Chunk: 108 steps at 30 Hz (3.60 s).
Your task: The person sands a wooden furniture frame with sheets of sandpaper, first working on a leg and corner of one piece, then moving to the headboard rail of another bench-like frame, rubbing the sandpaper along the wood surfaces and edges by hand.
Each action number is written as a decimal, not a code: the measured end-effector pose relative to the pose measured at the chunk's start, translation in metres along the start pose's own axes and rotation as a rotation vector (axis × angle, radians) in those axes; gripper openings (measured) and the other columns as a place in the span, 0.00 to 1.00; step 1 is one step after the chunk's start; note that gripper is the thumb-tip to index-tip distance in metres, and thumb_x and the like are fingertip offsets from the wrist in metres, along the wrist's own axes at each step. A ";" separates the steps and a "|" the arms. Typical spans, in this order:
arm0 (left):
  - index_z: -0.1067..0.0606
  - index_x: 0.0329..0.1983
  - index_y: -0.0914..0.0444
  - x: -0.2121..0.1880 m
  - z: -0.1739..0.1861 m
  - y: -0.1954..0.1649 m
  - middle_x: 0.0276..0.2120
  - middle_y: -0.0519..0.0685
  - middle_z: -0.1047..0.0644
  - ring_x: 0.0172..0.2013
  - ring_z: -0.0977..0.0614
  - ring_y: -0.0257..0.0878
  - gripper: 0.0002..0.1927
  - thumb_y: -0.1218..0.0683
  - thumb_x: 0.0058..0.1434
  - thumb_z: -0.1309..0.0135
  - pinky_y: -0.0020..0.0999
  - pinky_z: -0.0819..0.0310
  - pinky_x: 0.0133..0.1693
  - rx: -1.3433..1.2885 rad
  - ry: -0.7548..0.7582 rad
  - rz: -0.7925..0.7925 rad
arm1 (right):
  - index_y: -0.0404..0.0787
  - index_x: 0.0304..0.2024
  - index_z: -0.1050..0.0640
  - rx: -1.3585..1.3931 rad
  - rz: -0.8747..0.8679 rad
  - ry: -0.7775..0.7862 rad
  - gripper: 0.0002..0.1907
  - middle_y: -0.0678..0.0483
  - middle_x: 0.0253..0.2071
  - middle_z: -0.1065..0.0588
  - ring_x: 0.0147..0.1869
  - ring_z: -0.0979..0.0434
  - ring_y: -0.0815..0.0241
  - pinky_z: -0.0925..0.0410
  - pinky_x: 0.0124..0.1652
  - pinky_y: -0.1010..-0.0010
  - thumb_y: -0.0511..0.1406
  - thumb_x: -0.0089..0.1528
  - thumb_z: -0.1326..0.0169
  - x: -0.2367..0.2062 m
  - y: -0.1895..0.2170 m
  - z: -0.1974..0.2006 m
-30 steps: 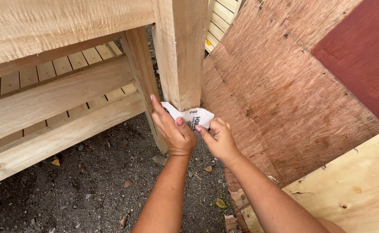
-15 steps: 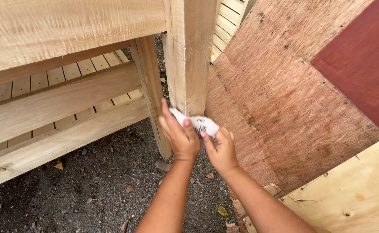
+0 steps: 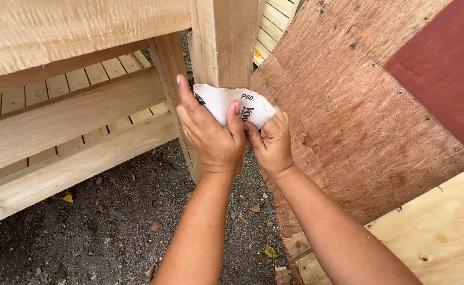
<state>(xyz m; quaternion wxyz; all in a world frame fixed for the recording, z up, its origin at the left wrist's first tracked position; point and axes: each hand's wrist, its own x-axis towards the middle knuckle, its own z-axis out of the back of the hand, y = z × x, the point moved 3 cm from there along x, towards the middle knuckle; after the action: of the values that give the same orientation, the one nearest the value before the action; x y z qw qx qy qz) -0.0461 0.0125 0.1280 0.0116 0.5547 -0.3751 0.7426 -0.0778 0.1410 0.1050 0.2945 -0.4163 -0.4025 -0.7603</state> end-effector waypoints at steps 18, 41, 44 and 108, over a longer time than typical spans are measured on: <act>0.49 0.77 0.72 -0.175 -0.042 0.149 0.43 0.58 0.31 0.44 0.28 0.55 0.49 0.29 0.69 0.63 0.48 0.35 0.52 0.072 0.154 0.117 | 0.48 0.37 0.17 -0.237 -0.323 0.527 0.09 0.58 0.31 0.21 0.42 0.28 0.53 0.40 0.47 0.60 0.43 0.61 0.43 -0.136 -0.063 -0.054; 0.60 0.80 0.62 0.038 -0.002 -0.027 0.52 0.54 0.36 0.50 0.27 0.44 0.54 0.28 0.71 0.47 0.42 0.30 0.55 0.177 -0.065 -0.035 | 0.43 0.52 0.21 -0.029 -0.129 -0.199 0.17 0.51 0.44 0.19 0.52 0.22 0.53 0.37 0.55 0.59 0.45 0.73 0.56 0.024 0.000 -0.023; 0.55 0.81 0.68 0.002 -0.009 0.001 0.51 0.57 0.34 0.49 0.27 0.50 0.58 0.29 0.66 0.42 0.43 0.30 0.54 0.146 -0.060 -0.007 | 0.44 0.52 0.21 -0.048 -0.188 -0.213 0.16 0.52 0.46 0.20 0.52 0.23 0.53 0.38 0.55 0.60 0.44 0.73 0.54 -0.018 -0.027 -0.048; 0.31 0.67 0.69 0.041 0.065 -0.101 0.68 0.60 0.31 0.71 0.32 0.53 0.22 0.53 0.77 0.64 0.42 0.40 0.69 -0.341 -0.056 0.308 | 0.51 0.70 0.37 0.990 -0.725 0.366 0.25 0.54 0.65 0.30 0.64 0.27 0.62 0.29 0.57 0.67 0.43 0.71 0.58 0.028 0.046 -0.011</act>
<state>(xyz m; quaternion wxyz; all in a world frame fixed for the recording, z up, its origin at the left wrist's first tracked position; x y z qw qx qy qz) 0.0348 0.0318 0.2244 -0.0187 0.5014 -0.5757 0.6456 -0.0596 0.1055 0.1421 0.2400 0.0682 -0.7644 -0.5945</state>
